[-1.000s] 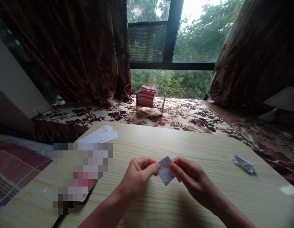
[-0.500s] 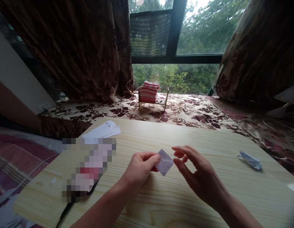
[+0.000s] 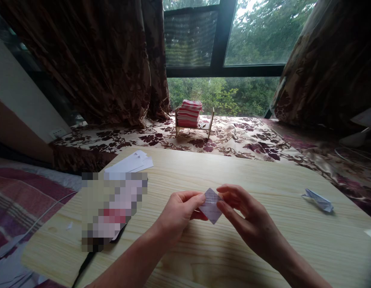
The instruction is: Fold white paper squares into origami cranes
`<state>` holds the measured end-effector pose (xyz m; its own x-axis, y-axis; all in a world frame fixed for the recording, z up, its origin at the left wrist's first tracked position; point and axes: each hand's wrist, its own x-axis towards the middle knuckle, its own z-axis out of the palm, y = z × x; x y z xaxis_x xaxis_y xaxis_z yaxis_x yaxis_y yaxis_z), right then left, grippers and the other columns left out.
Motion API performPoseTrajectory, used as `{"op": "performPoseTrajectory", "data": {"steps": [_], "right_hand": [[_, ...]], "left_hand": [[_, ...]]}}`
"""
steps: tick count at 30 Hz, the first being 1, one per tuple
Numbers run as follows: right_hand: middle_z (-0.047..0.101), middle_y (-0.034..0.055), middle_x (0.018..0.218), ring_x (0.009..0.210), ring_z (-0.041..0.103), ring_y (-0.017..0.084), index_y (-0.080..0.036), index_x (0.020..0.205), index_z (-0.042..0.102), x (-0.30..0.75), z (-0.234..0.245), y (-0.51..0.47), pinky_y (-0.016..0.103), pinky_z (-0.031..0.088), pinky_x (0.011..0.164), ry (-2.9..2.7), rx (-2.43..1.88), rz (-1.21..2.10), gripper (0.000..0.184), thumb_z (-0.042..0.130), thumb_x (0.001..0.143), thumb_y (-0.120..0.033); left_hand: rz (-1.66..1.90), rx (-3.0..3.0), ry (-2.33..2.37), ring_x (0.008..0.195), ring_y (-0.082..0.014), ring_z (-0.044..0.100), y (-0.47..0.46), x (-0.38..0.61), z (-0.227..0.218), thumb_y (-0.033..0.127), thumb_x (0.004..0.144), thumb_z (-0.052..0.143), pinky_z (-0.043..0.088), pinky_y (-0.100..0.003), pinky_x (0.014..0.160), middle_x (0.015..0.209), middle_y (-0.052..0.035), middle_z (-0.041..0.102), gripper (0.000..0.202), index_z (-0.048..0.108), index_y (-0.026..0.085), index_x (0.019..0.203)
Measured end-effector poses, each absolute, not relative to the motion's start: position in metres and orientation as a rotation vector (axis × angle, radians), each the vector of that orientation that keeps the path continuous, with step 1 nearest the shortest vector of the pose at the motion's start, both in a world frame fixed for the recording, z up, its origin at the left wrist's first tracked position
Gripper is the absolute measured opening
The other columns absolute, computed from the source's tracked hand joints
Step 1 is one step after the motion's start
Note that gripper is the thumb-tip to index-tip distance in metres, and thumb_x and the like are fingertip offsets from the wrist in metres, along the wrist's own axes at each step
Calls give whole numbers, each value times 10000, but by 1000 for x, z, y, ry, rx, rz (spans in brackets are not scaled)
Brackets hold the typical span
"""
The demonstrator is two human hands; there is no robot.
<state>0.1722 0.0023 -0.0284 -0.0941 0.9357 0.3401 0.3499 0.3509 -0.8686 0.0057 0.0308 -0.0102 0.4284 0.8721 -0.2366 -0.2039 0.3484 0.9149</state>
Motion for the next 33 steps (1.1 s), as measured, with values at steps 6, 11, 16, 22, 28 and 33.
{"op": "performPoseTrajectory", "data": {"steps": [6,11,16,22,28,33], "right_hand": [[640,11,760,678,612,143,-205,976,564,170,-28,2,237,501,603,-1501,-1179,953,178,557,861,-341],[554,-1,627,585,496,122,-183,693,569,169,-21,-1,221,410,523,-1615,-1264,893,274,500,880,-371],[445,-24,568,528,411,112,-187,610,491,172,-20,2,225,344,468,-1581,-1323,905,365,463,882,-429],[538,2,626,606,497,136,-181,677,563,178,-24,6,244,412,578,-1565,-1344,962,429,377,909,-491],[485,-22,603,582,465,121,-187,657,548,173,-18,3,226,376,544,-1615,-1334,900,375,432,901,-446],[483,-24,602,591,466,117,-189,624,538,179,-16,4,214,381,556,-1504,-1295,850,366,469,891,-431]], "left_hand": [[848,1217,912,629,-123,519,26,8,-11,268,744,649,406,-233,603,638,-45,629,198,732,91,721],[814,1431,876,648,-127,492,22,9,-9,242,777,610,373,-236,593,642,-27,583,200,731,106,693],[816,1439,866,634,-125,475,21,10,-9,232,771,611,362,-237,580,621,-22,557,206,717,106,647],[984,1200,1002,653,-143,527,26,10,-8,280,754,629,416,-245,623,645,-49,634,213,737,99,724],[887,1212,998,611,-141,527,26,9,-8,336,734,646,409,-256,615,598,-48,628,261,697,107,620],[874,1223,922,609,-132,516,26,8,-6,332,738,643,401,-256,627,577,-41,607,300,642,121,524]]}}
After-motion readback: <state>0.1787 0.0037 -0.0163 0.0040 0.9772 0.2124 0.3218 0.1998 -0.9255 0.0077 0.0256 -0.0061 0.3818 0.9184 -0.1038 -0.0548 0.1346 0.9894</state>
